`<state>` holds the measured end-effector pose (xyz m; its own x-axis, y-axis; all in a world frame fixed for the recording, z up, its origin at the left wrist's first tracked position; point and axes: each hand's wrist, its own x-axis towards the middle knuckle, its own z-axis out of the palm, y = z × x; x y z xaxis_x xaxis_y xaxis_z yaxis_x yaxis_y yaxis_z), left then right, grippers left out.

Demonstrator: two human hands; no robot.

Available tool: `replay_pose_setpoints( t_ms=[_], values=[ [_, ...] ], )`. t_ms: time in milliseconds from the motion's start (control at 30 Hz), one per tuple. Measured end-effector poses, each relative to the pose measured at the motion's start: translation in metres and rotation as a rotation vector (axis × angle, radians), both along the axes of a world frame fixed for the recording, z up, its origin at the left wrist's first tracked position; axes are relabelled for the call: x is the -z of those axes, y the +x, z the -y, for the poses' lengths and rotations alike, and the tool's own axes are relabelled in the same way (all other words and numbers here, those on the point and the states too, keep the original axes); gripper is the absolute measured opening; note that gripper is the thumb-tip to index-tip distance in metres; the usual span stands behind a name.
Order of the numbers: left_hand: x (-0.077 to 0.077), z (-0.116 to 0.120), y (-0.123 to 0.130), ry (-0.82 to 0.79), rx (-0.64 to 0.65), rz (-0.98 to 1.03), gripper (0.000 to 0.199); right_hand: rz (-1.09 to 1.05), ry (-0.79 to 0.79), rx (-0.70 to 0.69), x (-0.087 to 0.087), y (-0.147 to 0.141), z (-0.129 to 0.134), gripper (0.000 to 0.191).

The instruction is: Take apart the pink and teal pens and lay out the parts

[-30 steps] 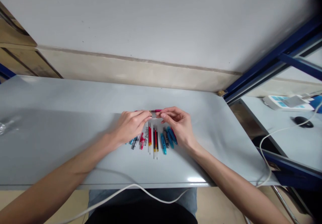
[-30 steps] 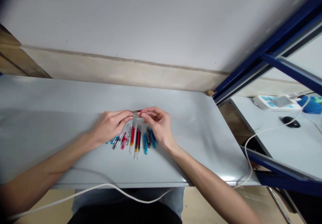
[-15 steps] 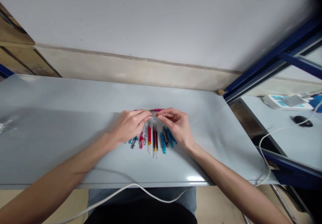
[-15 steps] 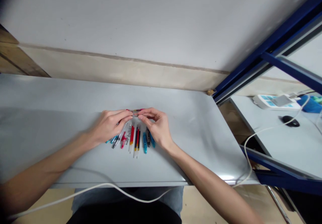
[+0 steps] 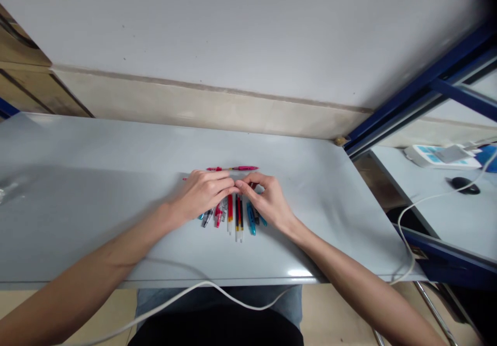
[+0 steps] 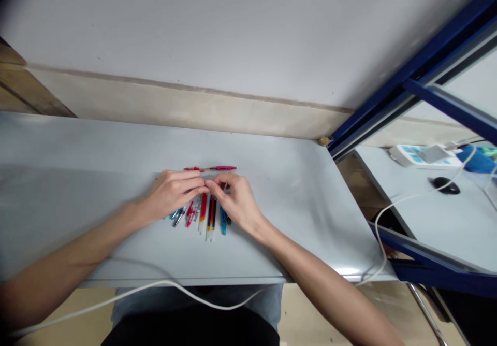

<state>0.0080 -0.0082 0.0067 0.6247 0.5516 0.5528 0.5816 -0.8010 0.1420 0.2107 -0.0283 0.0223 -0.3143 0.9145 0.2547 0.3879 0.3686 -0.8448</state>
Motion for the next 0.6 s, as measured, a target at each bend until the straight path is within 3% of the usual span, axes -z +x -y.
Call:
replay_pose_setpoints(
  t_ms=[100,167,267,300,400,500,600],
  values=[
    [0.001,-0.001,-0.001,-0.021,-0.028,0.034,0.036,0.047,0.055,-0.044,-0.008,0.003,-0.003,0.03],
    [0.001,-0.002,-0.003,-0.042,-0.079,0.073,0.028,0.06,0.073,0.006,-0.015,0.012,-0.007,0.026],
    [0.002,-0.004,-0.007,-0.059,-0.132,0.116,0.02,0.093,0.096,0.113,-0.022,0.042,-0.013,0.017],
    [0.003,-0.006,-0.008,-0.065,-0.139,0.118,0.02,0.128,0.1,0.085,-0.023,0.055,-0.015,0.015],
    [0.005,-0.009,-0.012,-0.096,-0.148,0.084,0.022,0.259,0.032,-0.131,-0.021,0.096,-0.015,0.035],
    [0.008,-0.012,-0.015,-0.135,-0.16,0.028,0.023,0.299,-0.091,-0.217,-0.014,0.121,-0.01,0.052],
    [0.008,-0.014,-0.019,-0.132,-0.149,0.016,0.025,0.333,-0.172,-0.253,-0.007,0.124,-0.003,0.075]
  ],
)
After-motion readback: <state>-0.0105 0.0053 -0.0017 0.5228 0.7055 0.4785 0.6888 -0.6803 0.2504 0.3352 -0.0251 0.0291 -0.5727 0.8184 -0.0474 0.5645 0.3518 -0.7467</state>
